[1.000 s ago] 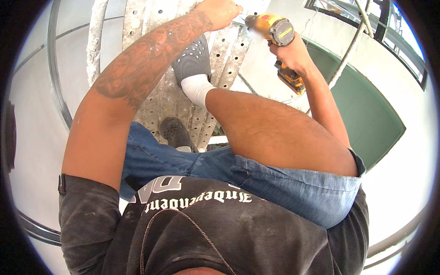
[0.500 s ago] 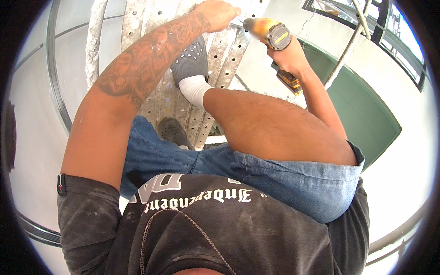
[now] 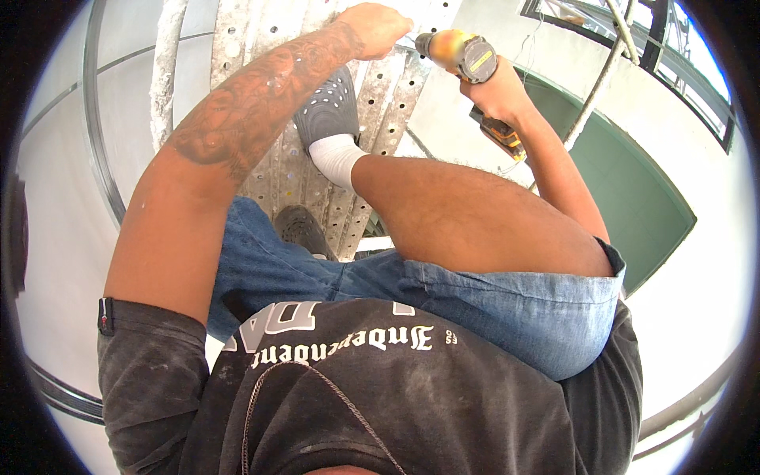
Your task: The person secures metal conduit to a ceiling structure using pliers and a cordless drill. They repeatedly clamp conduit sections to brackets and then drive screws into the perforated metal framework to fasten the assembly.
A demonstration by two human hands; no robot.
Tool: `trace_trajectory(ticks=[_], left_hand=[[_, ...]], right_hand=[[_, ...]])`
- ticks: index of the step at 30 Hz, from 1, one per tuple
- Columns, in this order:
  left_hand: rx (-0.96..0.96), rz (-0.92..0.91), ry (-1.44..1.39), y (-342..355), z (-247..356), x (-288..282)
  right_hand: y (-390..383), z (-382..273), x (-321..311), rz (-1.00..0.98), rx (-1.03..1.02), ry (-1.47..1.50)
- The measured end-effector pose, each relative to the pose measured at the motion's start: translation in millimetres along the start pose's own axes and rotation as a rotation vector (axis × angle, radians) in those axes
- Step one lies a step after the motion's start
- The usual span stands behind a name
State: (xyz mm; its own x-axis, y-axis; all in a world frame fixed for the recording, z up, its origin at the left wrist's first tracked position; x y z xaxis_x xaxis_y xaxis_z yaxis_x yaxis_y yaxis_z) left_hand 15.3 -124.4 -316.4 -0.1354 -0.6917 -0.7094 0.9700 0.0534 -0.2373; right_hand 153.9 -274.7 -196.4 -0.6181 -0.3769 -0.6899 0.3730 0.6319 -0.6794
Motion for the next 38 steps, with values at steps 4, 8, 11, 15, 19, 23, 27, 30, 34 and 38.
trace_trajectory(ticks=[4,8,11,15,19,23,27,30,34,38], left_hand=[[-0.017,-0.033,0.015,0,5,-6],[-0.03,-0.028,0.009,-1,4,-5],[-0.021,-0.031,0.006,1,5,-5],[-0.012,-0.041,0.022,2,7,-5],[-0.02,0.016,0.019,0,4,-2],[-0.061,0.023,-0.018,-1,6,-2],[-0.071,0.017,-0.036,-2,5,-1],[-0.063,0.018,-0.026,-1,3,-1],[-0.063,0.001,-0.037,-3,5,-3],[-0.062,-0.004,-0.027,-4,4,-4]], right_hand=[[1,3,3,0.04,-0.055,-0.017],[-1,-1,1,0.03,-0.045,-0.03],[2,3,1,0.032,-0.066,-0.031],[3,6,0,0.035,-0.053,-0.079],[4,5,0,0.029,-0.052,-0.059],[3,6,0,0.044,-0.07,-0.056],[1,-3,0,0.027,-0.03,-0.085],[-1,-8,-3,0.01,-0.031,-0.131],[5,7,1,0.038,-0.055,-0.078],[5,10,3,0.036,-0.085,-0.107]])
Point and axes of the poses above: each hand's wrist, its own y-axis towards the middle knuckle, its own x-axis out of the palm, z = x × y, the point moved 3 cm from there along y, towards the middle knuckle, and after that the axes turned 6 degrees about -y, right-handed, at the moved point
